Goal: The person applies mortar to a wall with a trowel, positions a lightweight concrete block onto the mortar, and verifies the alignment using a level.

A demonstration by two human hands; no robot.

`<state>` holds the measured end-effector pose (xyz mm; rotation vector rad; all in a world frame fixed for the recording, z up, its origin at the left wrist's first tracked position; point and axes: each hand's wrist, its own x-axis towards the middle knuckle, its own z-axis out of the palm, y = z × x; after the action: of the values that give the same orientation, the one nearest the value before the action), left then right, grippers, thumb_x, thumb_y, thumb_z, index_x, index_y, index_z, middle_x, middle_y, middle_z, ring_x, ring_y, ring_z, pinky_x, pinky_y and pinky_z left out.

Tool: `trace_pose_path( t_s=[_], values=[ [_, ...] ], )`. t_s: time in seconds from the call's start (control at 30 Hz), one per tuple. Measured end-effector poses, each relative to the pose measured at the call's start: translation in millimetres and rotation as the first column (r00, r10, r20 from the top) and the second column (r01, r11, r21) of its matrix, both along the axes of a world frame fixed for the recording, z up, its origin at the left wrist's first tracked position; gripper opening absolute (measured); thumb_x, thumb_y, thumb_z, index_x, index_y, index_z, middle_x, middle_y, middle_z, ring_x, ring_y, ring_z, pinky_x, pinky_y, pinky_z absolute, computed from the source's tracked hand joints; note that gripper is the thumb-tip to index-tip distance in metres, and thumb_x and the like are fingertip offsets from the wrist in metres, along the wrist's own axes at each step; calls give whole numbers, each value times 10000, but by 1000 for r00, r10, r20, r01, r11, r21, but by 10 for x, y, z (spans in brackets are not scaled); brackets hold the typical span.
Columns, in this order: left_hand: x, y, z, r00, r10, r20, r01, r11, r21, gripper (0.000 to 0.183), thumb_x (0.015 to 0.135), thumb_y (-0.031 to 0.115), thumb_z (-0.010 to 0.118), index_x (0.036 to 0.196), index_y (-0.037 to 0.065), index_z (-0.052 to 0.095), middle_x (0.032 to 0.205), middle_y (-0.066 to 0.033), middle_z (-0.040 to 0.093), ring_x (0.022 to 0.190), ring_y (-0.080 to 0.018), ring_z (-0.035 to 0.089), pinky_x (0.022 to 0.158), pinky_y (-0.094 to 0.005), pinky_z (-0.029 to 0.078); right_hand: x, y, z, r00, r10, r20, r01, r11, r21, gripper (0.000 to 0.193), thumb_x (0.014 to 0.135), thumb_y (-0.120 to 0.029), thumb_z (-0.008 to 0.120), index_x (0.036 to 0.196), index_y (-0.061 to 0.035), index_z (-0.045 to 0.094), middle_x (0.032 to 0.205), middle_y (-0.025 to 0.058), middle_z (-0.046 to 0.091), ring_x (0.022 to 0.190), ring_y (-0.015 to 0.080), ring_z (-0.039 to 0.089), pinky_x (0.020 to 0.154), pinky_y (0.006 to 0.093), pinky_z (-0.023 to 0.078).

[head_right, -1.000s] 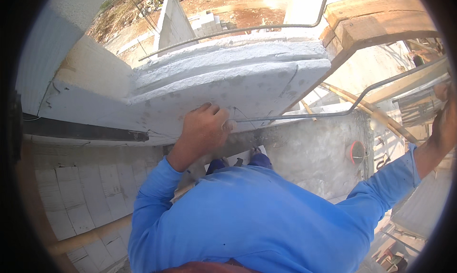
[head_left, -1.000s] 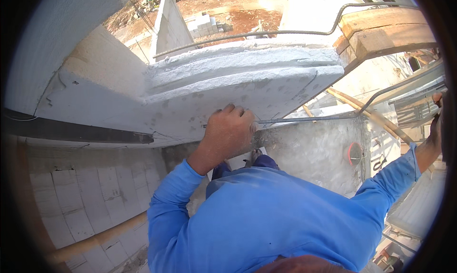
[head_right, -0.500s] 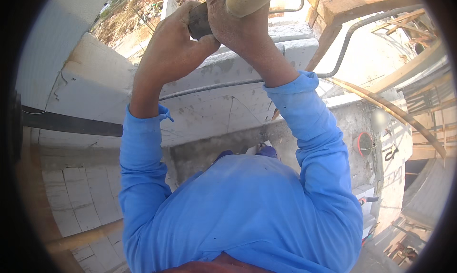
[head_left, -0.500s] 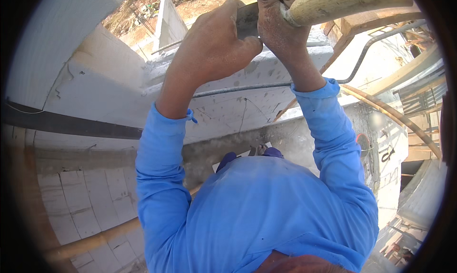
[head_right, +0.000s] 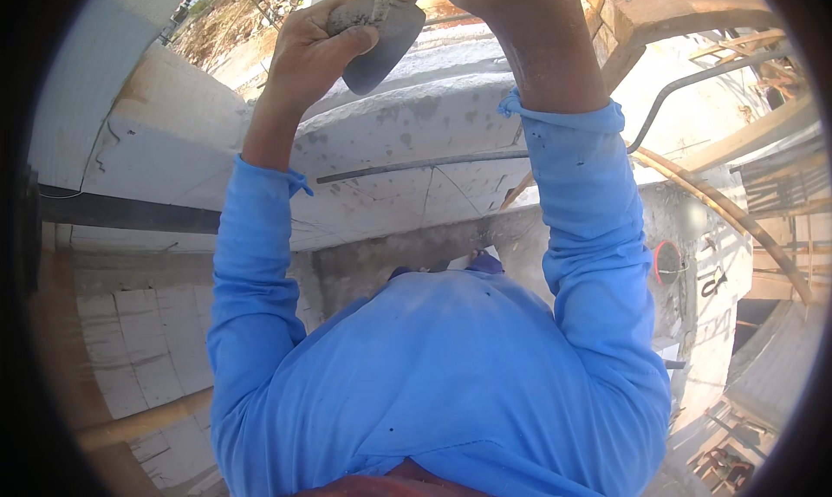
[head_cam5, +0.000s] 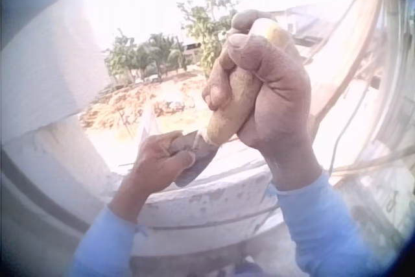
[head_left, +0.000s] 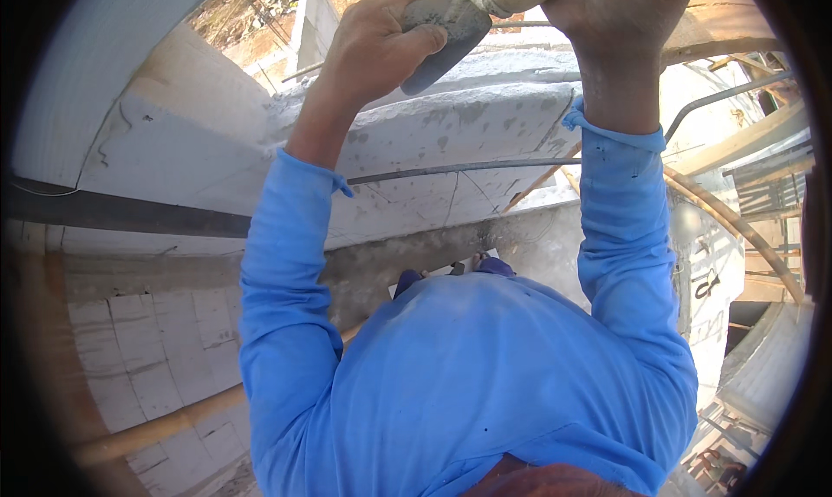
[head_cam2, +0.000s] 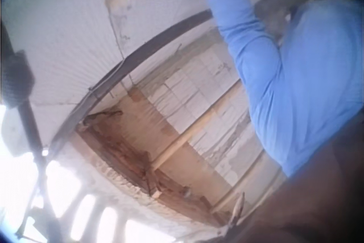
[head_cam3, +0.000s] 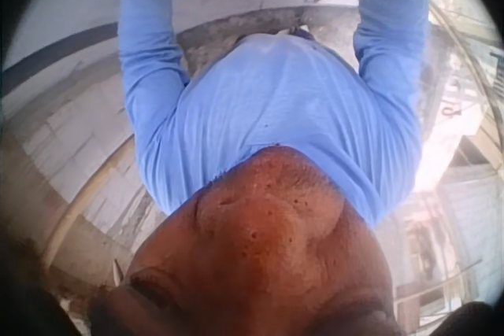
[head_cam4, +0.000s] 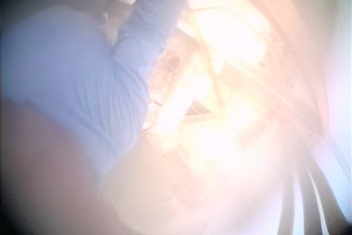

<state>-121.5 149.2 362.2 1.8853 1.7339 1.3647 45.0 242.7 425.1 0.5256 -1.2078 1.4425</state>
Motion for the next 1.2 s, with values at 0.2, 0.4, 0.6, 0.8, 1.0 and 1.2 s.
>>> trace_pose_path(
  t_s=[0.2, 0.4, 0.6, 0.8, 1.0, 1.2],
  values=[
    [15, 43, -343, 990, 51, 134, -63, 994, 90, 132, 727, 103, 607, 781, -12, 640, 592, -56, 587, 557, -88, 526, 489, -283, 430, -5, 38, -217, 996, -79, 51, 76, 995, 58, 182, 809, -33, 561, 950, -64, 450, 755, 42, 510, 477, 168, 564, 470, 351, 532],
    [412, 509, -431, 955, -177, 238, 146, 979, 142, 136, 749, 88, 589, 809, -18, 649, 596, -53, 589, 532, -90, 515, 453, -274, 418, 397, 249, -183, 999, -47, 17, 46, 996, 75, 91, 847, -49, 516, 920, -66, 466, 800, 51, 530, 549, 176, 609, 525, 355, 556],
    [1016, 1070, -153, 919, -393, -15, 392, 911, 130, 271, 902, 245, 638, 816, -12, 635, 630, -87, 563, 589, -121, 493, 538, -328, 418, 1574, 915, -345, 954, -229, 194, 221, 973, 65, 264, 835, -161, 534, 918, 59, 655, 693, 84, 512, 727, 176, 470, 746, 368, 404],
    [323, 383, -30, 990, -91, -104, 74, 986, -152, 136, 740, 94, 572, 797, 4, 656, 627, 1, 549, 578, -56, 462, 507, -243, 388, 564, 795, -537, 937, 337, -91, -319, 933, 168, 203, 863, -86, 507, 1044, -5, 549, 857, 93, 584, 734, 239, 622, 710, 430, 514],
    [81, 81, -323, 992, 37, -124, -25, 995, 100, 96, 754, 69, 557, 716, -7, 603, 598, 10, 515, 560, -53, 442, 489, -248, 369, 44, 660, -577, 857, 509, -80, -463, 829, 313, 184, 867, -38, 525, 1049, -53, 504, 972, 95, 580, 701, 234, 654, 684, 421, 547],
    [625, 816, -114, 960, -279, 36, 270, 949, 162, 275, 900, 236, 653, 792, -15, 619, 589, -104, 534, 554, -106, 438, 496, -301, 381, 146, 1468, -609, 488, 863, -132, -684, 472, 556, 234, 883, -37, 497, 1115, -11, 506, 1007, 109, 569, 733, 226, 642, 742, 425, 562]
  ],
)
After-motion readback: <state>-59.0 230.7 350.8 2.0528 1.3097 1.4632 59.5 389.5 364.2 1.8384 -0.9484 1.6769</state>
